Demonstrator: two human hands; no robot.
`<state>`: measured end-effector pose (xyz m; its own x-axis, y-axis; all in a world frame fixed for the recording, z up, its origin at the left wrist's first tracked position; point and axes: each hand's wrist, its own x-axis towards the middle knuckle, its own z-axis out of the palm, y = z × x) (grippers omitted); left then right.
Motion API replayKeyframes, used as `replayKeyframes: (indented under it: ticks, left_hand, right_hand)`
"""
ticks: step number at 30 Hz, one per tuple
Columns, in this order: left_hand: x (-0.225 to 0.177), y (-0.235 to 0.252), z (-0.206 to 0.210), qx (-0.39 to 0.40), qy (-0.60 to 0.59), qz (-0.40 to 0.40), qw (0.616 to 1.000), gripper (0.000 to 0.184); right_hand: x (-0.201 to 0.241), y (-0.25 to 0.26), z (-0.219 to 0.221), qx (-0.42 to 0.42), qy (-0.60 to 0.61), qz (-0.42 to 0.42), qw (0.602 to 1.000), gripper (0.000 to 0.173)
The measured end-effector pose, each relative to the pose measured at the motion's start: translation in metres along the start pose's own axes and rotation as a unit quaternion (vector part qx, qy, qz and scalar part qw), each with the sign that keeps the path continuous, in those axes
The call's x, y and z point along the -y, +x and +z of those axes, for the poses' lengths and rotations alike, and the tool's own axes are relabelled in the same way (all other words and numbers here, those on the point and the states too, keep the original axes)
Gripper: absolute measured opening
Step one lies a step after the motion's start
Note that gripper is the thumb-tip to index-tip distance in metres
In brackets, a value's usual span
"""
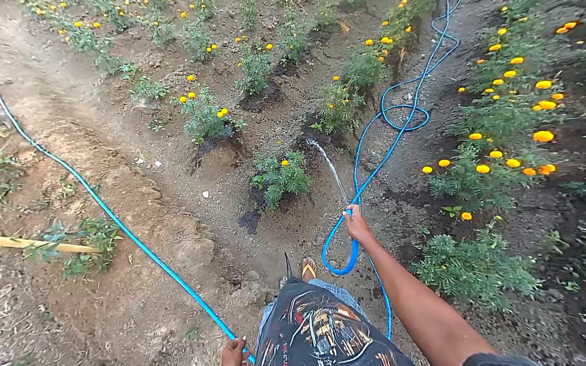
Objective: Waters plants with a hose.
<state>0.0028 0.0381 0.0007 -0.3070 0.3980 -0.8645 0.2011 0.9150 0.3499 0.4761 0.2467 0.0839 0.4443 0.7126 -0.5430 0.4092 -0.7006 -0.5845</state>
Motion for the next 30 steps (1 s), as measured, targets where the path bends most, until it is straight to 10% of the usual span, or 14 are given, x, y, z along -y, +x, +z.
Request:
replayKeyframes:
  ticks: [30]
  left_hand:
    - [0.006,0.0,-0.001,-0.005,-0.02,-0.008,1.0,0.032]
  right_hand:
    - [0.005,-0.002,-0.003,-0.02,0.016,-0.032,0.999,0.04]
